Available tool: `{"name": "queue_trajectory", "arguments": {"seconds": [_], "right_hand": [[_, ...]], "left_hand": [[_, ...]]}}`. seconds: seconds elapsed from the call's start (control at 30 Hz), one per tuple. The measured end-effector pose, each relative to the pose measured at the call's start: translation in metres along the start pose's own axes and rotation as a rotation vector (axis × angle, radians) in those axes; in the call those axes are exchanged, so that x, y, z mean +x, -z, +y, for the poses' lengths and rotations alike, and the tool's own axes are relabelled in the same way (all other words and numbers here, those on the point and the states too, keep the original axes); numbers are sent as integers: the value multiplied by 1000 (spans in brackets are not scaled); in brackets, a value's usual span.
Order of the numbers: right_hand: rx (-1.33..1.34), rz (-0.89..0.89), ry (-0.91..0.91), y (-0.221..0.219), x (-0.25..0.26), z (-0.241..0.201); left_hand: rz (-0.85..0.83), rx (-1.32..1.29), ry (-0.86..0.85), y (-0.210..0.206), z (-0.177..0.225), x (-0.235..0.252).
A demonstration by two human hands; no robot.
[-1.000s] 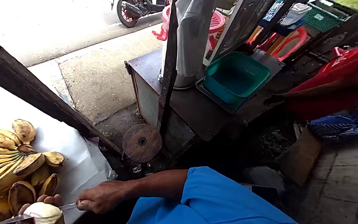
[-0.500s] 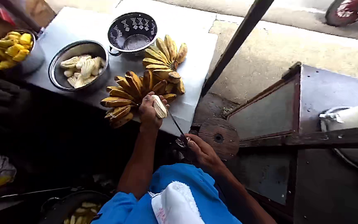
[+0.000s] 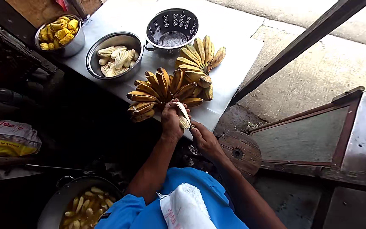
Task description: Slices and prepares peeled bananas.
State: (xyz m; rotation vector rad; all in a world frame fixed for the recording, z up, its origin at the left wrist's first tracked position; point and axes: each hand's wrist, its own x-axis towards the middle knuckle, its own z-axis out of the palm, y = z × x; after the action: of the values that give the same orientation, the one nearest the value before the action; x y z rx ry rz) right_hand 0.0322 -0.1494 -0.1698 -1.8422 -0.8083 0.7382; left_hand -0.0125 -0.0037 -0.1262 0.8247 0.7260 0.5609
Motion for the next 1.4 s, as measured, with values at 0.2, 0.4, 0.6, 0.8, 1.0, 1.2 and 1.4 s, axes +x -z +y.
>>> {"name": "queue_trajectory", "arguments": {"seconds": [0.2, 0.4, 0.6, 0.8, 1.0, 1.2, 1.4], "right_hand": [[-137, 8, 15, -3, -30, 11], [-144, -6, 23, -4, 11, 12], [159, -120, 40, 9, -28, 5], [238, -139, -10, 10, -44, 9], [64, -80, 1, 3, 7, 12], [7, -28, 39, -6, -14, 19], [115, -48, 75, -9, 2, 7]], "left_hand": [[43, -5, -14, 5, 9, 2], [30, -41, 6, 2, 1, 2], [29, -93, 29, 13, 21, 17], [60, -25, -7, 15, 27, 15], [19, -7, -56, 6, -1, 5], [56, -133, -41, 14, 2, 12], [67, -209, -13, 18, 3, 9]]}}
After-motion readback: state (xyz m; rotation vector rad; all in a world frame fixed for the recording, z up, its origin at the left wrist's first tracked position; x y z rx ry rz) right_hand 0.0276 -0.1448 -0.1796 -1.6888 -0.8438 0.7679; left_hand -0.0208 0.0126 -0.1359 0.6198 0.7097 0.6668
